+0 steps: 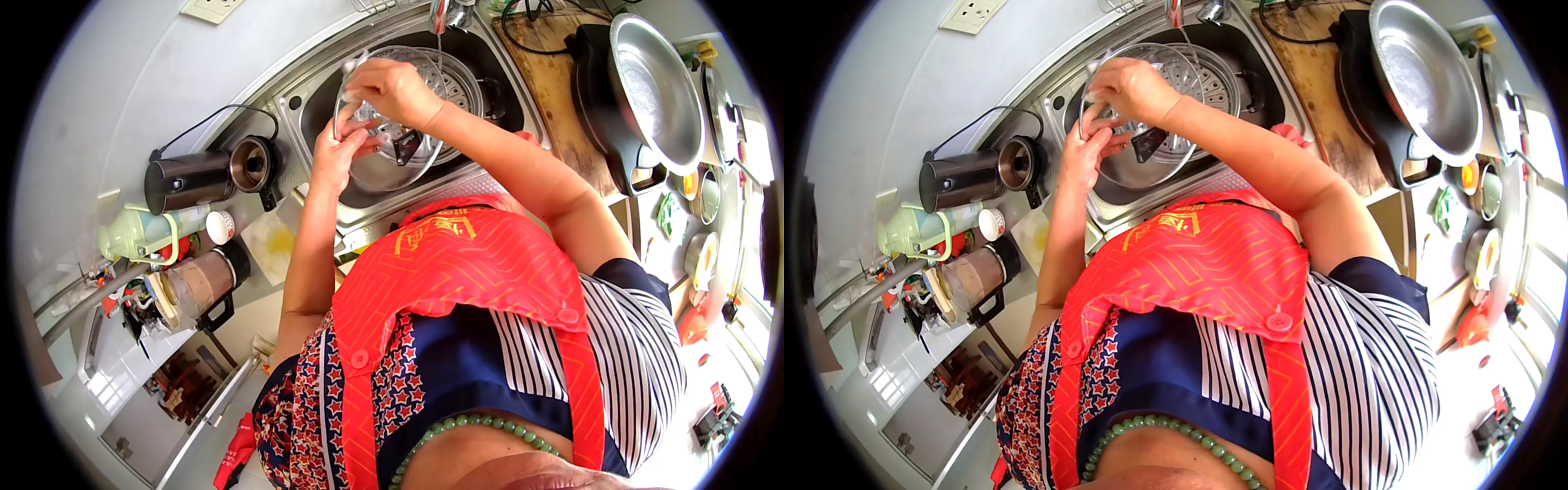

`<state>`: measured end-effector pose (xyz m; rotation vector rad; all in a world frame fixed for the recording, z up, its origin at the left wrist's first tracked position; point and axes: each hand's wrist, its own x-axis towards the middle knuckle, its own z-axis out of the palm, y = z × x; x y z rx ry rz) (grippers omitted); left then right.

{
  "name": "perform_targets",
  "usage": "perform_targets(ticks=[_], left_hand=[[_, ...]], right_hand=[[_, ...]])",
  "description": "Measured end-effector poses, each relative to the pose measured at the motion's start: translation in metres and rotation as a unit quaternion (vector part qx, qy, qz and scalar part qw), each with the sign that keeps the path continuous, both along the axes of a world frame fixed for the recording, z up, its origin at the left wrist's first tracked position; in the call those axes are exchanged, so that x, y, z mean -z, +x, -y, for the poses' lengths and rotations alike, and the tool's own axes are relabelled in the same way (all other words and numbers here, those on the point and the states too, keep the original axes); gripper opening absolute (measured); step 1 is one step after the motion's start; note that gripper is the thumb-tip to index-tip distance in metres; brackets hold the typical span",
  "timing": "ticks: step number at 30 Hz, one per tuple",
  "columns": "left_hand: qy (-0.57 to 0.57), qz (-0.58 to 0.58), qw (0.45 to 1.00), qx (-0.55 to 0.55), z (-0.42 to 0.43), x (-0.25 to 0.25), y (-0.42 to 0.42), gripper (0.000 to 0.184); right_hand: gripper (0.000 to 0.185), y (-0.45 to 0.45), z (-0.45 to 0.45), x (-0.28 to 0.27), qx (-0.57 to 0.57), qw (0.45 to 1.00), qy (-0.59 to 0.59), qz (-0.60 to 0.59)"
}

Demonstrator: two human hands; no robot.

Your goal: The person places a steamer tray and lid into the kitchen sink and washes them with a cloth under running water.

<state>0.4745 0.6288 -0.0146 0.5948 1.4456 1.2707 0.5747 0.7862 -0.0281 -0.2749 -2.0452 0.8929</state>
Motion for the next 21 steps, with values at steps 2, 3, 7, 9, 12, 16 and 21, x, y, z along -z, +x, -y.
perform_targets(ticks=[2,3,7,9,12,16,21], left_hand=[[0.014,-0.005,1.0,-0.001,0.004,0.004,0.001,0.054],[0.02,-0.007,1.0,-0.002,0.008,0.006,0.002,0.054],[0.034,-0.012,0.999,-0.026,0.007,0.0,0.008,0.04],[0.037,-0.042,0.998,-0.013,0.002,-0.002,0.008,0.037],[0.015,-0.053,0.998,0.006,-0.003,0.004,0.003,0.044],[0.027,-0.022,0.999,-0.006,0.002,0.009,0.008,0.048],[0.057,-0.009,0.998,-0.026,0.007,0.001,0.014,0.042]], right_hand=[[0.009,0.004,-0.017,0.007,0.078,0.994,-0.061,0.049],[0.013,0.007,-0.028,0.017,0.108,0.981,-0.145,0.067],[0.015,0.016,-0.048,0.031,0.127,0.973,-0.163,0.1],[0.015,0.013,-0.03,0.014,0.075,0.981,-0.163,0.073],[0.015,0.004,0.002,-0.013,-0.017,0.999,-0.05,0.011],[0.015,0.008,-0.01,-0.006,0.052,0.992,-0.113,0.035],[0.017,0.019,-0.051,0.023,0.125,0.959,-0.222,0.121]])
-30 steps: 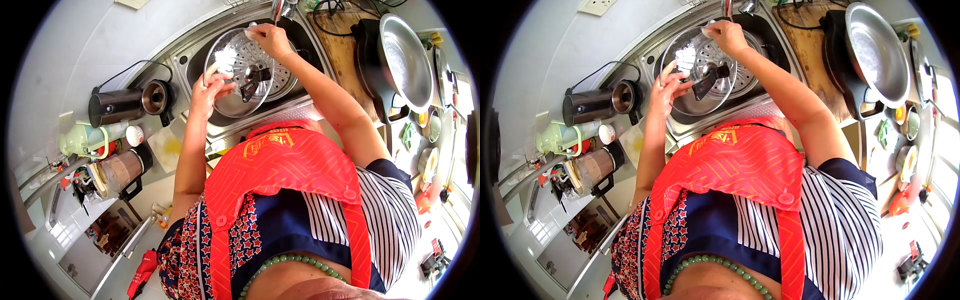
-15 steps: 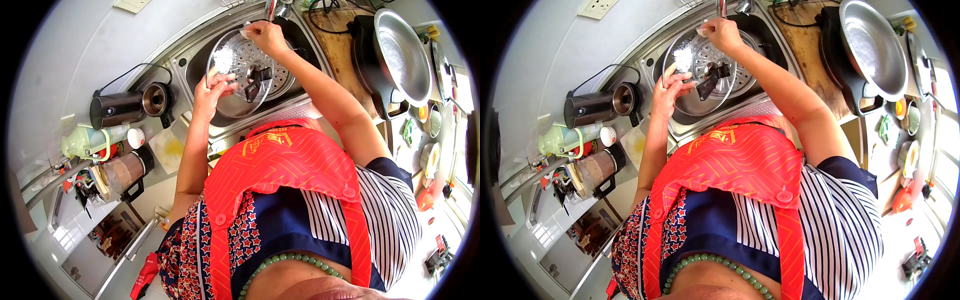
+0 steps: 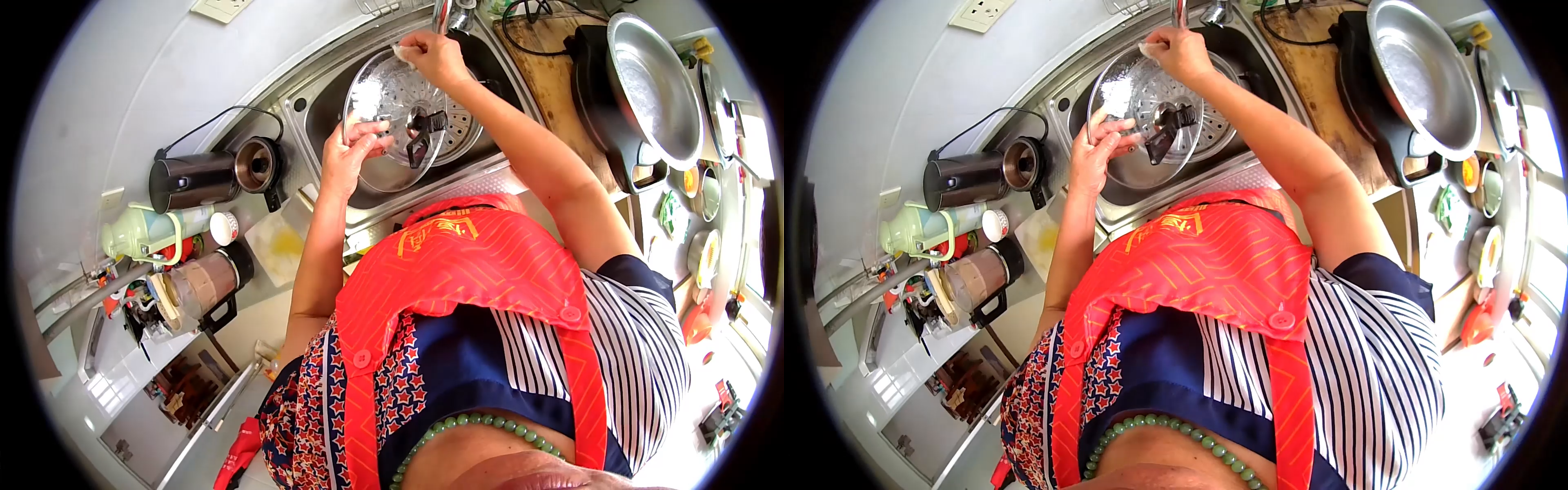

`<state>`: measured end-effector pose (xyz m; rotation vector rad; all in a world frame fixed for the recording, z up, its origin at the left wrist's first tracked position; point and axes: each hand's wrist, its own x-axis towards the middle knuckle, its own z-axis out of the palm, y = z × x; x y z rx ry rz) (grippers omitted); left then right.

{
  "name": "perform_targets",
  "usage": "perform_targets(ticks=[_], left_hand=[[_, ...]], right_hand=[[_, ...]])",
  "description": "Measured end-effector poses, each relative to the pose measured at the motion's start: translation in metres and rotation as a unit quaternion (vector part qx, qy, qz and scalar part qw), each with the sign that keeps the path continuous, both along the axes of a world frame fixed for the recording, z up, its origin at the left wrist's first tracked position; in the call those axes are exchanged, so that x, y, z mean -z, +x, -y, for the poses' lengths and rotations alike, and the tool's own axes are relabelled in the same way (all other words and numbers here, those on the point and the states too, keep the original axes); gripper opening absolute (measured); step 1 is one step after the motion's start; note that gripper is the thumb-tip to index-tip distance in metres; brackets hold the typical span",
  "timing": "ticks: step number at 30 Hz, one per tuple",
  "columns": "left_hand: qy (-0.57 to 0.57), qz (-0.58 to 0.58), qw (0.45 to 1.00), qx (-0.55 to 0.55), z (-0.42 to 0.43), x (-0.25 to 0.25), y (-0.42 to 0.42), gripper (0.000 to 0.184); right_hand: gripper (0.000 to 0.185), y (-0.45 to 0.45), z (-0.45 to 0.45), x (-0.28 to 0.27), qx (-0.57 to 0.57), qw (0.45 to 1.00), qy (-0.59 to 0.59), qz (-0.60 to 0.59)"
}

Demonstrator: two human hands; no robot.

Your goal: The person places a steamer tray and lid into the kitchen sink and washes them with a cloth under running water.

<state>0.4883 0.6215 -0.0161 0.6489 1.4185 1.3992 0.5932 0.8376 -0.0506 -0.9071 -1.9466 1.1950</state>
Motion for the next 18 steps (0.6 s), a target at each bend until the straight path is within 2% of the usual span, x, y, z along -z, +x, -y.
perform_targets(ticks=[2,3,6,7,9,12,14,16,18], left_hand=[[-0.003,-0.017,1.0,-0.001,-0.006,-0.001,0.0,0.035],[-0.008,-0.026,1.0,-0.001,-0.007,0.0,0.0,0.031],[-0.011,-0.081,0.997,0.013,-0.013,0.01,-0.005,0.036],[-0.013,-0.062,0.998,0.01,-0.016,0.007,-0.004,0.031],[0.0,-0.048,0.999,0.011,-0.016,0.012,-0.003,0.036],[-0.003,0.001,1.0,-0.022,-0.006,0.007,0.0,0.034],[-0.003,0.018,0.999,-0.032,-0.007,0.005,0.003,0.031],[-0.001,0.008,1.0,-0.023,-0.005,0.003,0.004,0.032],[0.003,-0.013,1.0,-0.021,-0.007,0.005,0.003,0.029]], right_hand=[[0.016,-0.002,0.013,0.0,-0.022,0.997,0.04,-0.063],[0.014,-0.002,0.028,-0.011,-0.067,0.994,0.052,-0.066],[0.011,-0.003,0.065,-0.03,-0.159,0.97,0.147,-0.106],[0.012,0.0,0.065,-0.033,-0.172,0.97,0.14,-0.102],[0.012,0.003,0.065,-0.038,-0.201,0.967,0.124,-0.097],[0.014,0.002,0.038,-0.017,-0.111,0.992,0.042,-0.041],[0.015,0.015,0.01,-0.009,-0.062,0.97,-0.236,0.01],[0.01,0.016,-0.003,0.016,-0.055,0.995,-0.08,0.033],[0.01,0.012,0.011,0.015,-0.104,0.987,-0.118,-0.017]])
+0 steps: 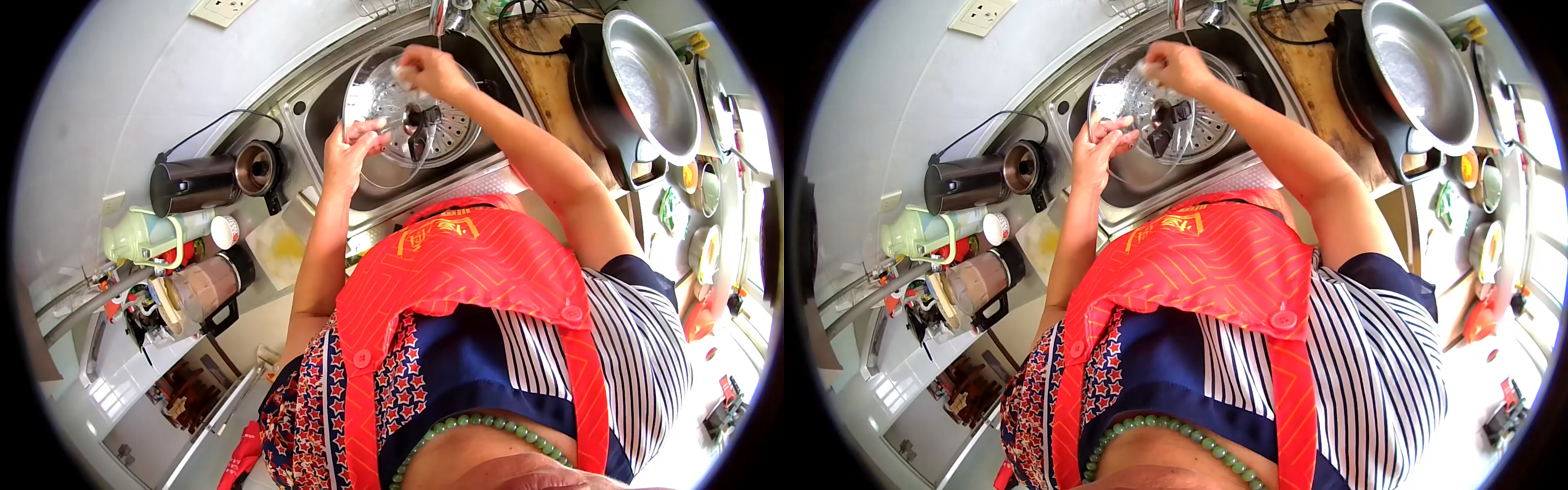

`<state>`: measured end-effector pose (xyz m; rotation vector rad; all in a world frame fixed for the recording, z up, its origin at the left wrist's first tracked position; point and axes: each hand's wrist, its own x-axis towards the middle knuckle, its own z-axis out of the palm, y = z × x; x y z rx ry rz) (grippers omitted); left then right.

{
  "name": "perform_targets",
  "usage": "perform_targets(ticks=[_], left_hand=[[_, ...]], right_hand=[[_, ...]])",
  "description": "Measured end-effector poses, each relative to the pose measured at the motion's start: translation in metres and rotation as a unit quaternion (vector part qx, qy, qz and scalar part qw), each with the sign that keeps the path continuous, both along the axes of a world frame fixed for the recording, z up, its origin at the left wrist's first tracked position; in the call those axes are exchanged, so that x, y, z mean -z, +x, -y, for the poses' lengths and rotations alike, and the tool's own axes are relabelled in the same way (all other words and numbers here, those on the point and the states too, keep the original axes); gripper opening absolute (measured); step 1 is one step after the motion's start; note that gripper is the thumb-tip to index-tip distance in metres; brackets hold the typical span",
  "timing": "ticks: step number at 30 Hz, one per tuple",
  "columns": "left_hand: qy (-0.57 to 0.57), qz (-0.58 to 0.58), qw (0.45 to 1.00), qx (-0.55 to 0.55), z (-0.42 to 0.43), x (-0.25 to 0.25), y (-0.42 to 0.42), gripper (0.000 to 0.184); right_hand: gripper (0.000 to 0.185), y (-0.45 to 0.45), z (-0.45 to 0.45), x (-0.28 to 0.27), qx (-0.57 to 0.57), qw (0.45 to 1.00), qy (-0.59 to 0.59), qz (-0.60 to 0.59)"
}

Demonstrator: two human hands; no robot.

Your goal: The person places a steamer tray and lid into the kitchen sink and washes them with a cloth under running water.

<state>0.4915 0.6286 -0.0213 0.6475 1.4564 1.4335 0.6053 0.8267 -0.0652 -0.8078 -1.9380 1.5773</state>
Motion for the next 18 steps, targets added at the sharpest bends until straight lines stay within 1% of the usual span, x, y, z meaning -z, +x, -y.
perform_targets(ticks=[1,2,4,5,7,8,10,11,12,13,14,15,16,18], left_hand=[[0.002,-0.01,1.0,-0.002,-0.002,0.007,-0.003,0.029],[0.005,-0.021,1.0,-0.004,-0.002,0.013,-0.007,0.028],[-0.011,-0.037,0.999,-0.005,-0.004,0.009,-0.007,0.027],[-0.019,-0.044,0.999,-0.005,-0.005,0.006,-0.006,0.026],[-0.018,-0.008,1.0,-0.02,-0.006,0.003,-0.002,0.026],[-0.018,0.009,0.999,-0.029,-0.003,0.002,0.0,0.025],[-0.002,0.009,1.0,-0.029,-0.002,0.0,0.005,0.025],[0.004,0.011,0.999,-0.031,0.001,0.0,0.009,0.024],[-0.004,0.001,1.0,-0.029,0.004,0.001,0.01,0.025],[-0.006,-0.01,1.0,-0.026,0.0,0.005,0.008,0.025],[-0.007,-0.02,1.0,-0.022,-0.006,0.007,0.006,0.025],[-0.011,-0.019,0.999,-0.032,-0.01,0.005,0.007,0.03],[-0.011,-0.016,0.999,-0.033,-0.012,0.006,0.008,0.033],[-0.01,-0.013,0.999,-0.037,-0.018,0.009,0.01,0.037]], right_hand=[[0.012,-0.001,0.013,-0.009,-0.07,0.996,-0.044,-0.034],[0.012,-0.001,0.027,-0.019,-0.087,0.995,0.03,-0.032],[0.013,-0.002,0.044,-0.027,-0.132,0.973,0.173,-0.076],[0.014,-0.001,0.042,-0.026,-0.121,0.975,0.173,-0.069],[0.016,0.0,0.035,-0.02,-0.101,0.979,0.17,-0.056],[0.017,0.002,0.026,-0.018,-0.053,0.993,0.105,0.005],[0.017,0.005,-0.008,0.016,0.04,0.999,0.013,0.022],[0.017,0.007,-0.02,0.029,0.029,0.998,0.039,0.035],[0.016,0.01,-0.019,0.022,0.017,0.997,0.063,0.048],[0.016,0.01,-0.014,0.016,-0.026,0.999,-0.037,0.021],[0.018,0.01,-0.006,0.011,-0.082,0.994,-0.065,0.024],[0.017,0.009,0.004,0.002,-0.092,0.995,0.045,0.002],[0.017,0.007,0.013,-0.007,-0.099,0.983,0.155,-0.019],[0.018,0.006,0.026,-0.027,-0.188,0.977,0.09,-0.047]])
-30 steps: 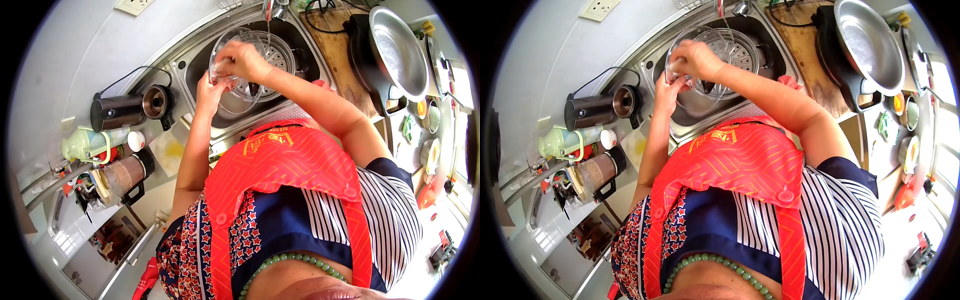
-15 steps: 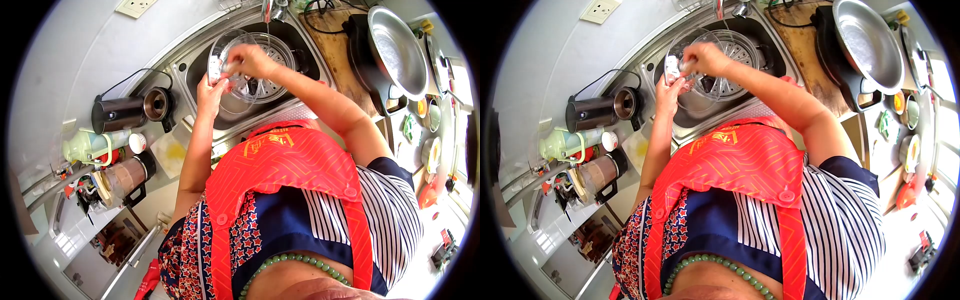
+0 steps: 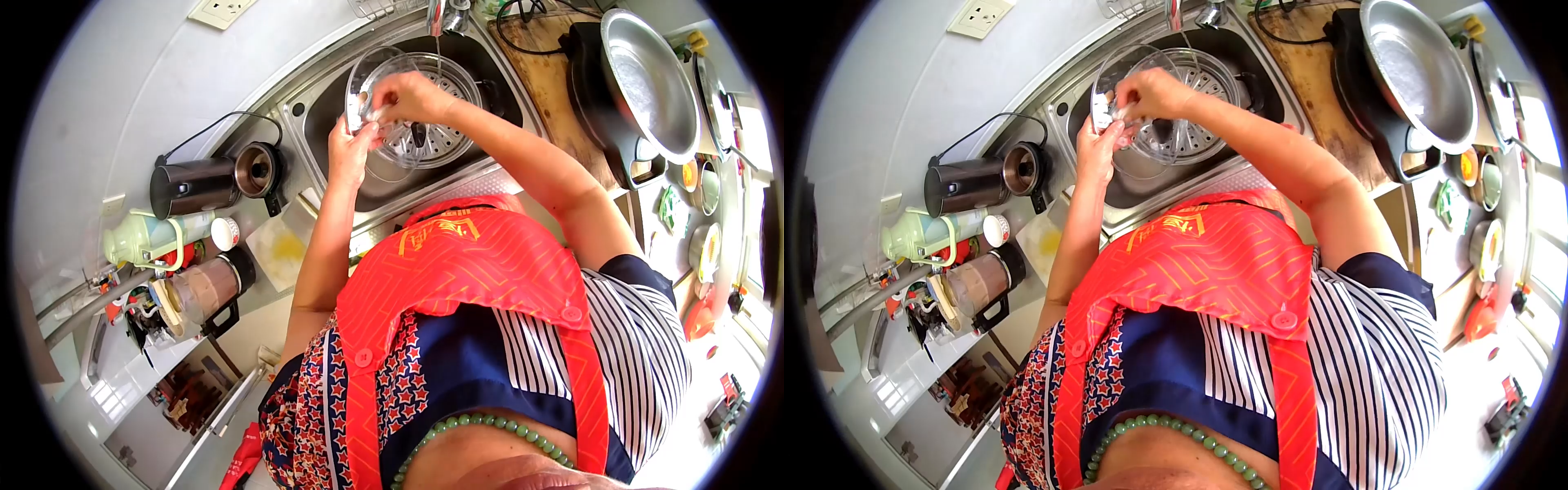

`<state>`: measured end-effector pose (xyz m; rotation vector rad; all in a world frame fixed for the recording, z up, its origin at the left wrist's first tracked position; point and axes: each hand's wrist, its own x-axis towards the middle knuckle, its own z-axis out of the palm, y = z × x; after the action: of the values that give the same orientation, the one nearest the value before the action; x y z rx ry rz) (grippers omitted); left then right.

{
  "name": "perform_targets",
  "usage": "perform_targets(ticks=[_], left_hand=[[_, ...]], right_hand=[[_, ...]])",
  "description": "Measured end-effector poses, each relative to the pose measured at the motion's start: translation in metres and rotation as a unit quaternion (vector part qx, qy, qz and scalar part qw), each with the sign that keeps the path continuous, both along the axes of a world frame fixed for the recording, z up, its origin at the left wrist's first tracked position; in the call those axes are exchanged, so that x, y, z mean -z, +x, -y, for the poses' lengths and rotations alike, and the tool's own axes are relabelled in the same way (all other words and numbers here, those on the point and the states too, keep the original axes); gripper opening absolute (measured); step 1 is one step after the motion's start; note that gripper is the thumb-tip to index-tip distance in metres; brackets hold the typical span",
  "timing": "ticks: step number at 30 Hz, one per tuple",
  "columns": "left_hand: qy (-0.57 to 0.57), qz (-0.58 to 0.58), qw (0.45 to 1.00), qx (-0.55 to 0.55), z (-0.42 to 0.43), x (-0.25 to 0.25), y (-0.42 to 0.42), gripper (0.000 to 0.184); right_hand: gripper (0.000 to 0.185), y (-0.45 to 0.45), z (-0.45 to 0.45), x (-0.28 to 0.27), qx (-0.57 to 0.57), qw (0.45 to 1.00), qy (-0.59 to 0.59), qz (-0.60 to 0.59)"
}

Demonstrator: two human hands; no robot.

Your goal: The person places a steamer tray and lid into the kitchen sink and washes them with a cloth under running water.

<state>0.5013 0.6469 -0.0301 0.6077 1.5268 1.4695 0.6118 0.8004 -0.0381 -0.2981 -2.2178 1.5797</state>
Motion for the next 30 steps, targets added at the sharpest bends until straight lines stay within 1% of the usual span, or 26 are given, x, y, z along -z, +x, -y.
perform_targets(ticks=[1,4,6,8,10,11,12,14,15,16,18,19,20,22,23,24,25,26,28,29,30], left_hand=[[-0.006,-0.015,1.0,0.013,-0.001,0.004,-0.002,0.043],[-0.018,0.018,1.0,-0.009,-0.002,0.001,0.005,0.044],[-0.012,0.019,1.0,0.007,-0.004,-0.002,0.007,0.04],[-0.014,0.02,1.0,0.011,-0.005,-0.004,0.01,0.035],[-0.017,0.016,1.0,0.01,-0.014,-0.006,0.013,0.03],[-0.022,0.005,1.0,0.013,-0.018,-0.004,0.013,0.032],[-0.025,-0.007,1.0,0.016,-0.023,-0.003,0.012,0.034],[-0.028,-0.014,0.999,0.023,-0.03,-0.003,0.012,0.039],[-0.029,-0.01,0.999,0.025,-0.031,-0.005,0.013,0.042],[-0.031,-0.004,0.999,0.026,-0.03,-0.006,0.014,0.044],[-0.036,0.001,0.999,0.041,-0.026,-0.006,0.015,0.043],[-0.037,0.002,0.998,0.049,-0.025,-0.006,0.015,0.043],[-0.038,0.001,0.998,0.046,-0.024,-0.008,0.016,0.04],[-0.041,0.005,0.998,0.041,-0.027,-0.014,0.021,0.036],[-0.046,-0.006,0.998,0.044,-0.031,-0.013,0.02,0.037],[-0.052,-0.015,0.997,0.047,-0.034,-0.012,0.017,0.037],[-0.058,-0.026,0.997,0.049,-0.036,-0.011,0.014,0.038],[-0.058,-0.023,0.997,0.047,-0.036,-0.012,0.013,0.038],[-0.062,-0.017,0.997,0.046,-0.032,-0.012,0.011,0.038],[-0.031,-0.007,0.998,0.062,-0.03,0.006,0.006,0.039],[-0.036,-0.009,0.997,0.063,-0.029,0.003,0.009,0.039]], right_hand=[[0.018,0.001,0.001,-0.01,-0.015,0.999,0.019,0.028],[0.019,0.0,-0.018,0.014,0.031,0.999,0.027,0.033],[0.015,0.007,-0.044,0.034,0.12,0.984,-0.109,0.078],[0.012,0.007,-0.054,0.047,0.157,0.984,-0.041,0.073],[0.012,0.008,-0.038,0.014,0.092,0.981,-0.149,0.083],[0.014,0.001,-0.031,0.013,0.053,0.984,-0.17,0.033],[0.017,-0.004,-0.025,0.011,0.044,0.998,-0.045,-0.02],[0.02,-0.006,-0.015,-0.009,0.007,0.999,-0.015,-0.049],[0.019,-0.005,-0.015,-0.011,0.029,0.998,0.023,-0.057],[0.018,-0.006,-0.018,-0.007,0.083,0.996,-0.004,-0.04],[0.018,-0.01,-0.036,0.009,0.188,0.981,-0.058,-0.004],[0.023,-0.01,-0.051,0.013,0.258,0.961,-0.067,0.077],[0.026,-0.001,-0.063,0.017,0.235,0.96,-0.114,0.101],[0.015,0.002,-0.058,0.011,0.209,0.972,-0.049,0.099],[0.012,0.0,-0.051,0.012,0.19,0.978,0.081,-0.031],[0.009,-0.004,-0.04,0.012,0.164,0.951,0.207,-0.158],[0.012,-0.005,-0.031,0.004,0.059,0.965,0.209,-0.149],[0.012,-0.002,-0.021,-0.004,0.048,0.943,0.283,-0.171],[0.012,0.0,-0.018,-0.004,0.063,0.948,0.268,-0.157],[0.011,-0.002,-0.022,0.003,0.084,0.956,0.236,-0.153],[0.011,-0.006,-0.032,0.009,0.104,0.961,0.206,-0.149]])
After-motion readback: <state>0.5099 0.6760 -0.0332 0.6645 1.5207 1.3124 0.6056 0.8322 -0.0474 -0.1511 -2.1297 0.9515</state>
